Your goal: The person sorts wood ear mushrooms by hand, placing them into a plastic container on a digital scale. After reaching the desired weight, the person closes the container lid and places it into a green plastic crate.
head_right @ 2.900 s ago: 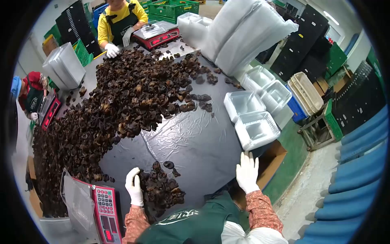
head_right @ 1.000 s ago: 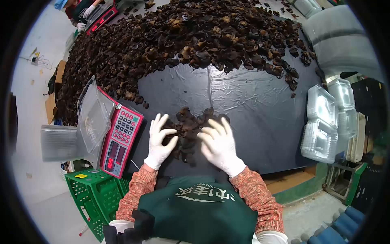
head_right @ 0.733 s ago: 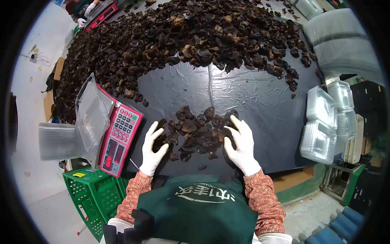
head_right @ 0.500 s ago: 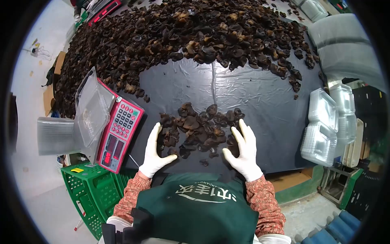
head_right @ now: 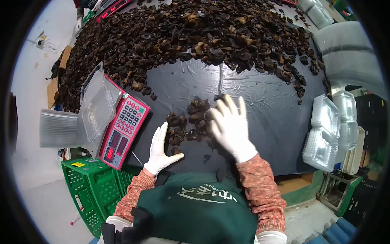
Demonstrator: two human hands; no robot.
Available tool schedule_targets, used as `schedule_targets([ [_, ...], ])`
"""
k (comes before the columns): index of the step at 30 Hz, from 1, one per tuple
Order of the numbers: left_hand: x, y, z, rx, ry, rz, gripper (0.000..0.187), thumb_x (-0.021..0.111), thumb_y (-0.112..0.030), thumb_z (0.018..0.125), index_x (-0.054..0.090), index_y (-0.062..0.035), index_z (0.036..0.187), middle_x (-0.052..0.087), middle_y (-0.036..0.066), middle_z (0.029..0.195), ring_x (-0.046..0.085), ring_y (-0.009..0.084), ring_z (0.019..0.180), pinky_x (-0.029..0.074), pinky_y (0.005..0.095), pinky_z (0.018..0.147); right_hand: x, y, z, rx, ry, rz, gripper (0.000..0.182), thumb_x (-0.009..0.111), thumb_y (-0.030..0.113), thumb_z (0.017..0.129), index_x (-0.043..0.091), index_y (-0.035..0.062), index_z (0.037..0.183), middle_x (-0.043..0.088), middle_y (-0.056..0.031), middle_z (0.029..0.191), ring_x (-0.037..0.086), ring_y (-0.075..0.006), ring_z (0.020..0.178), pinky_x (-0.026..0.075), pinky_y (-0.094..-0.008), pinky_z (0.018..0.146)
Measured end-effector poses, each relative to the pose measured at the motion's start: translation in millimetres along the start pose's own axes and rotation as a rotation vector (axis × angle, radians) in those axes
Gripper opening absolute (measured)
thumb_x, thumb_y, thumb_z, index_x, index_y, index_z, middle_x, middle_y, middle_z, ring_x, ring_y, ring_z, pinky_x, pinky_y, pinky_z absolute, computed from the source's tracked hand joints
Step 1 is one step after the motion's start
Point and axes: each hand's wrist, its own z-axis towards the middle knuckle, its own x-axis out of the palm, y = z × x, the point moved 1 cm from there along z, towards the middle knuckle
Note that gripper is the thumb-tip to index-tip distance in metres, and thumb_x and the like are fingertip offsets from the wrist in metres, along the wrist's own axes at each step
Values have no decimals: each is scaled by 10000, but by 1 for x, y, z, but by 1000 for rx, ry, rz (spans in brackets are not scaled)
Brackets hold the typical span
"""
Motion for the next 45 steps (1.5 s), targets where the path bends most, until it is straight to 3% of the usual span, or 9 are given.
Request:
schedule_targets([
  [6,2,6,-2,-69,-65,-198,1053,858,-204,692,309,-22,1572,367,171,1601,412,325,1444,307,426,1210,-23,-48,-73,264,117,107,458,639,77,855,638,82,1313,524,-172,1471,469,-376,1365,298,-516,1197],
  [10,6,-3,12,-261,-245,-476,787,672,14,839,347,-27,1555,403,154,1576,417,303,1443,317,404,1205,-25,-36,-95,385,78,195,492,619,35,856,621,73,1347,446,-191,1549,447,-388,1378,299,-483,1202],
  [13,7,7,25,-185,-249,-201,730,722,-76,884,386,6,1526,427,198,1543,419,336,1434,348,422,1191,-18,-31,-100,412,14,217,545,609,21,862,569,63,1404,400,-193,1584,419,-388,1399,291,-475,1205],
  [17,16,16,41,-56,-237,118,429,731,-146,873,633,-70,1284,486,228,1487,441,392,1396,333,512,1167,-16,-28,-101,467,-46,251,602,612,31,890,471,12,1475,350,-200,1613,366,-377,1441,267,-466,1214],
  [18,20,13,42,-56,-264,125,254,723,-119,858,681,-96,1107,567,192,1418,481,390,1363,318,532,1171,-15,-28,-102,481,-61,260,597,608,35,898,466,5,1477,345,-203,1615,360,-376,1446,263,-464,1215],
  [22,21,6,43,-11,-199,-101,69,694,-50,885,661,-68,943,691,129,1262,543,360,1328,293,502,1198,-15,-25,-105,553,-101,242,585,575,49,931,435,-12,1495,323,-213,1623,339,-381,1461,249,-463,1219],
  [29,30,-16,36,-49,-100,-419,135,662,11,903,701,-26,1027,665,147,1306,579,284,1295,424,388,1115,1,-9,-98,607,-197,324,599,555,45,931,404,-26,1506,338,-245,1597,330,-391,1474,247,-476,1223],
  [40,16,-13,27,-154,-293,-410,457,583,-42,936,569,-12,1392,592,171,1399,554,312,1304,405,403,1136,14,65,-52,-219,153,575,516,651,220,879,598,54,1364,525,-205,1464,460,-360,1401,294,-550,1195],
  [45,13,-3,3,-196,-272,-309,511,574,-31,924,529,-15,1433,546,175,1456,486,329,1373,343,423,1182,-8,35,-38,-47,136,360,410,636,128,847,616,59,1250,610,-156,1327,542,-349,1299,300,-565,1166],
])
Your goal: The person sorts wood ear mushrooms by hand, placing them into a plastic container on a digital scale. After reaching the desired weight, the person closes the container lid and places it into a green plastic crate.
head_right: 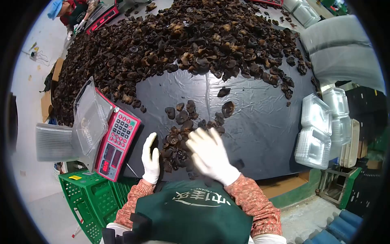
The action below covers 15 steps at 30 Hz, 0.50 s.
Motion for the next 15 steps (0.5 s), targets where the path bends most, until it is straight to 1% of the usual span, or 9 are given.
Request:
schedule_targets([
  [2,-1,2,-3,37,19,75,519,579,-38,918,525,-13,1434,543,176,1459,476,339,1381,319,430,1197,-9,-23,-4,145,-107,-152,372,642,106,853,632,68,1223,647,-120,1253,569,-345,1252,297,-566,1170],
  [3,0,8,-3,64,24,118,529,595,-43,905,529,-14,1429,542,169,1463,471,344,1385,294,435,1210,-9,-37,-14,166,-153,-180,352,649,87,854,649,74,1205,665,-103,1207,577,-336,1237,294,-563,1176],
  [4,1,8,-2,74,27,133,531,601,-46,902,531,-15,1427,544,165,1461,472,342,1384,294,437,1210,-13,-45,-18,185,-197,-209,333,656,69,854,666,80,1187,683,-87,1161,586,-328,1223,290,-561,1182],
  [5,1,9,-2,83,29,148,533,606,-50,899,533,-16,1426,547,161,1459,473,339,1383,293,439,1210,-17,-47,-22,248,-238,-190,294,682,49,850,697,89,1141,696,-68,1058,610,-303,1178,291,-552,1189],
  [6,1,9,-1,94,33,164,535,611,-54,896,535,-18,1424,550,157,1457,475,337,1381,293,440,1210,-19,-50,-25,259,-274,-175,285,692,42,848,707,88,1129,685,-73,1025,626,-286,1126,299,-541,1187],
  [9,1,4,1,94,30,157,475,549,-62,930,547,-8,1401,571,152,1436,477,327,1384,274,437,1221,-17,-60,-31,292,-306,-186,288,703,60,857,704,86,1144,668,-80,1010,630,-272,1074,311,-526,1178],
  [12,2,3,-1,72,26,162,485,555,-43,916,549,-13,1400,570,152,1436,477,328,1382,273,439,1222,-16,-62,-24,297,-340,-200,309,710,71,858,699,89,1166,657,-84,1021,623,-270,1059,320,-519,1168],
  [15,2,6,-1,98,30,190,556,647,-15,866,547,-26,1413,569,156,1435,490,337,1362,306,446,1198,-11,-57,-12,311,-330,-197,355,732,102,847,688,90,1198,647,-80,1053,611,-266,1072,315,-518,1164],
])
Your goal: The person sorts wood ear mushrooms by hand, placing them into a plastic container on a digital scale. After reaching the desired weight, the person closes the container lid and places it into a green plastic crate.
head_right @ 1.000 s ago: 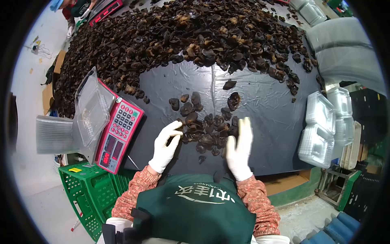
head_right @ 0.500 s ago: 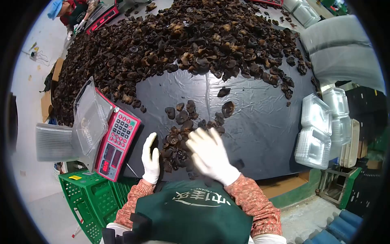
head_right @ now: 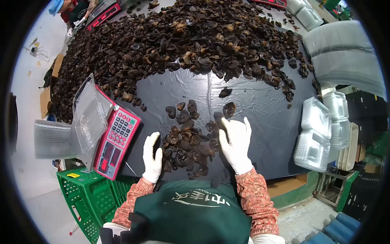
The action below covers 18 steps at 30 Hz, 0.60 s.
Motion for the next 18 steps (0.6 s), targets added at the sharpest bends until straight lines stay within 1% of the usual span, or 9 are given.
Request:
schedule_targets([
  [3,0,-1,0,-2,0,5,553,649,-21,868,551,-32,1412,566,159,1438,491,338,1360,308,446,1197,-3,14,10,-37,18,-63,333,743,120,837,692,94,1166,643,-78,1075,604,-261,1087,308,-509,1169],
  [4,0,-1,0,-6,2,10,552,650,-23,868,553,-34,1411,567,159,1436,493,339,1358,309,447,1196,-2,12,8,-57,32,-33,244,740,121,834,714,101,1076,658,-64,1021,623,-251,1046,315,-509,1167],
  [7,0,-1,0,-22,3,9,532,626,-28,878,557,-36,1405,571,154,1434,487,337,1366,299,444,1203,-6,1,-3,-54,148,189,148,733,113,834,727,108,983,671,-44,941,645,-238,983,326,-507,1164],
  [8,0,-2,0,-27,2,-3,516,600,-29,887,559,-35,1402,572,149,1433,479,335,1375,287,441,1212,-12,1,-4,-48,81,161,113,725,99,837,735,110,949,674,-34,884,658,-228,934,348,-505,1151],
  [9,0,-2,0,-33,2,-15,501,574,-30,897,560,-34,1398,573,144,1433,472,333,1384,275,438,1221,-20,-1,-4,-3,79,158,124,678,49,873,729,93,977,694,-55,942,662,-233,978,352,-516,1156],
  [11,0,-3,0,-41,4,-16,504,576,-27,894,560,-36,1398,572,144,1434,472,331,1384,275,437,1221,-25,-14,-1,127,-16,155,137,641,42,906,725,68,1010,714,-75,976,668,-252,997,374,-506,1145],
  [12,0,-3,0,-42,5,-16,506,577,-25,893,560,-37,1399,572,144,1434,472,331,1385,275,436,1221,-28,-20,2,148,-49,115,153,621,39,924,722,47,1039,726,-90,1001,672,-272,1001,390,-488,1138],
  [15,1,-2,0,-24,7,-6,509,579,-22,892,561,-39,1400,574,143,1433,470,331,1387,275,436,1221,-23,-38,14,115,-64,24,252,644,54,926,699,46,1172,710,-112,1117,642,-284,1101,426,-432,1108],
  [18,1,-2,0,-25,7,7,509,580,-22,893,561,-41,1401,574,144,1433,469,333,1389,275,437,1221,-7,-49,32,122,-110,91,346,681,117,916,659,45,1254,676,-138,1239,610,-309,1170,421,-429,1101],
])
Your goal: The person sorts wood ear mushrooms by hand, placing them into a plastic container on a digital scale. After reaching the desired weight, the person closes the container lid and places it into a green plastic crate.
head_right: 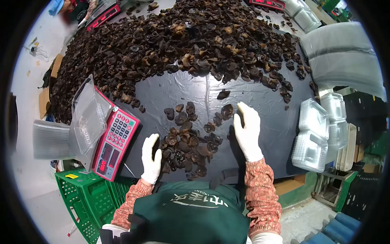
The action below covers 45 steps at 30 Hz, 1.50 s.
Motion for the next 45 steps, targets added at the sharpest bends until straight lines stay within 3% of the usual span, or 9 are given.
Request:
schedule_targets([
  [9,-1,-3,8,18,11,-7,589,709,-58,870,529,-30,1431,552,176,1449,505,349,1353,363,448,1164,44,1,50,-157,128,47,522,721,211,875,597,43,1354,488,-230,1494,507,-370,1334,384,-437,1144],
  [12,-2,-16,44,65,64,-98,638,682,-25,865,477,-20,1468,467,176,1533,434,327,1431,326,403,1199,51,-10,35,-247,183,34,477,726,202,861,634,66,1309,611,-167,1361,558,-345,1275,390,-478,1132],
  [18,46,-22,126,308,186,47,774,777,-289,857,439,-25,1502,412,230,1558,409,366,1440,327,445,1189,22,37,-1,-262,222,253,166,752,94,769,729,83,933,718,-87,1021,651,-305,1005,492,-430,901],
  [21,65,-34,137,449,256,154,629,757,-332,852,572,-79,1398,478,225,1505,437,415,1399,353,489,1158,17,44,-28,-247,269,284,199,769,116,768,738,99,963,722,-65,1063,650,-284,1006,495,-415,908],
  [23,68,-39,135,481,263,92,367,785,-250,800,703,-83,1115,583,179,1408,521,411,1316,425,483,1088,7,54,-33,-216,325,287,222,773,116,774,740,99,993,720,-65,1089,649,-280,1013,494,-411,923],
  [29,41,-31,110,509,219,0,196,774,-114,778,720,-74,962,677,149,1220,621,382,1165,498,466,1005,7,43,-35,-166,260,221,344,746,132,811,704,67,1146,660,-165,1265,611,-356,1142,484,-448,996],
  [36,27,-26,87,446,281,-49,133,730,-124,818,735,-95,948,713,114,1129,662,317,1092,523,422,951,25,39,-20,-164,269,-17,498,722,277,840,646,94,1296,567,-182,1411,446,-370,1397,222,-579,1207],
  [41,32,-13,89,528,302,-105,122,730,-75,809,728,-72,931,718,131,1062,665,336,1068,520,429,941,28,24,-24,-257,190,25,440,703,204,872,644,39,1275,612,-197,1346,537,-374,1297,361,-509,1151],
  [45,19,-26,73,388,286,-84,218,743,-114,841,732,-78,1055,700,94,1164,626,298,1160,476,414,1022,19,42,-56,-183,397,217,460,653,181,924,595,58,1364,613,-164,1357,544,-351,1291,384,-471,1137],
])
